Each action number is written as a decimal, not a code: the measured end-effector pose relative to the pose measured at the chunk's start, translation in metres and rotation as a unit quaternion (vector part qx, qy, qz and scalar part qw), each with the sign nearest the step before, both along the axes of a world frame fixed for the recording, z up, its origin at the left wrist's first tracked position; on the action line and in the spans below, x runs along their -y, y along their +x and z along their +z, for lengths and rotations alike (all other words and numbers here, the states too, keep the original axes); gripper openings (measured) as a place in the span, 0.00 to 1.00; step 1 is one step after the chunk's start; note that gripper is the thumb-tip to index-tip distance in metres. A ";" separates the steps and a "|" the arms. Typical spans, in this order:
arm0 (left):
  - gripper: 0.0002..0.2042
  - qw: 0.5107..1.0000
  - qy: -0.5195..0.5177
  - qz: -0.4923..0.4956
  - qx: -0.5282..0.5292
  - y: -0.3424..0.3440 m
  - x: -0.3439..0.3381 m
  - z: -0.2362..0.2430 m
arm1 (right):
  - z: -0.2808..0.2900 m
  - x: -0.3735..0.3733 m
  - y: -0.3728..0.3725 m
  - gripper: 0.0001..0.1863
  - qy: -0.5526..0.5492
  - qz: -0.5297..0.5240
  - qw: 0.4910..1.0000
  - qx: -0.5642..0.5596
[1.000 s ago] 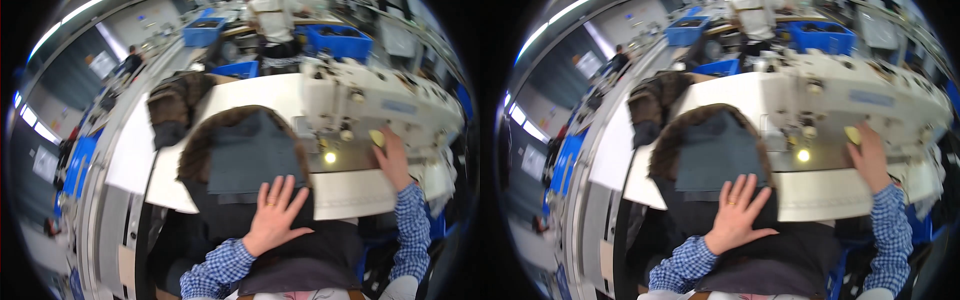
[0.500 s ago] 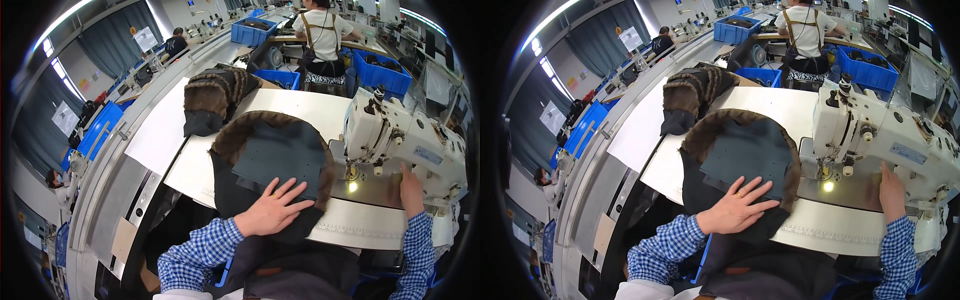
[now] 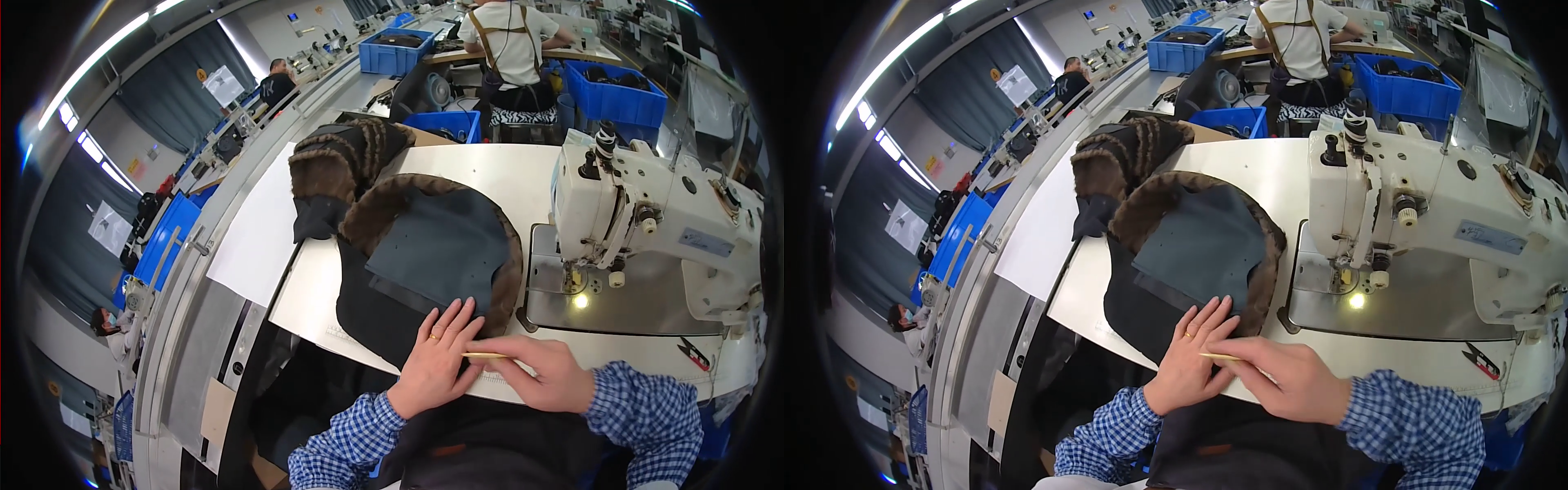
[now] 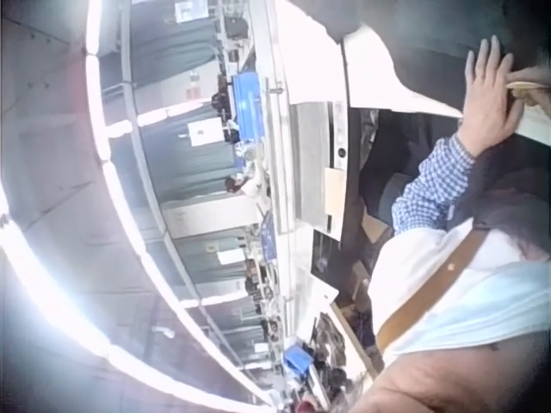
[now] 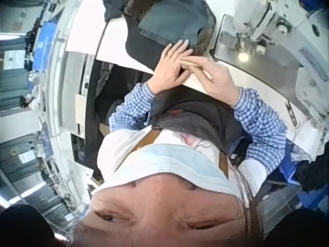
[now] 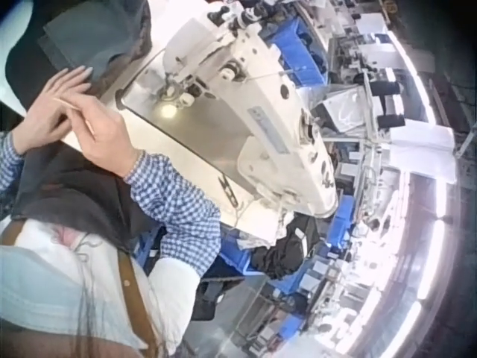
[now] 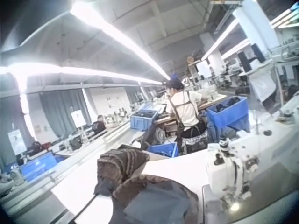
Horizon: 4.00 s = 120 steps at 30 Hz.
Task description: Sewing together leather and fur pieces to construct a hat using an industrial sewing machine.
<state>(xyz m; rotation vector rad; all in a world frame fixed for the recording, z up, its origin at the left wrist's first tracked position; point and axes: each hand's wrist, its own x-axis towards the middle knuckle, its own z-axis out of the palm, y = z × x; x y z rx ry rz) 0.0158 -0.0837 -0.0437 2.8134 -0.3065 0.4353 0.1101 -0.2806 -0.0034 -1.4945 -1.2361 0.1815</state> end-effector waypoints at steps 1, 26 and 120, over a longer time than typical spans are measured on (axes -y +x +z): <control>0.29 1.000 -0.010 -0.003 0.002 0.001 0.000 -0.001 | -0.009 -0.014 0.006 0.17 0.077 -0.004 0.995 0.066; 0.24 0.990 -0.112 -0.005 0.086 -0.005 -0.008 -0.004 | -0.042 -0.040 0.061 0.14 -0.032 -0.015 0.944 -0.329; 0.13 0.983 -0.074 0.066 0.155 -0.006 0.003 -0.006 | -0.043 -0.037 0.063 0.15 -0.051 -0.004 0.973 -0.226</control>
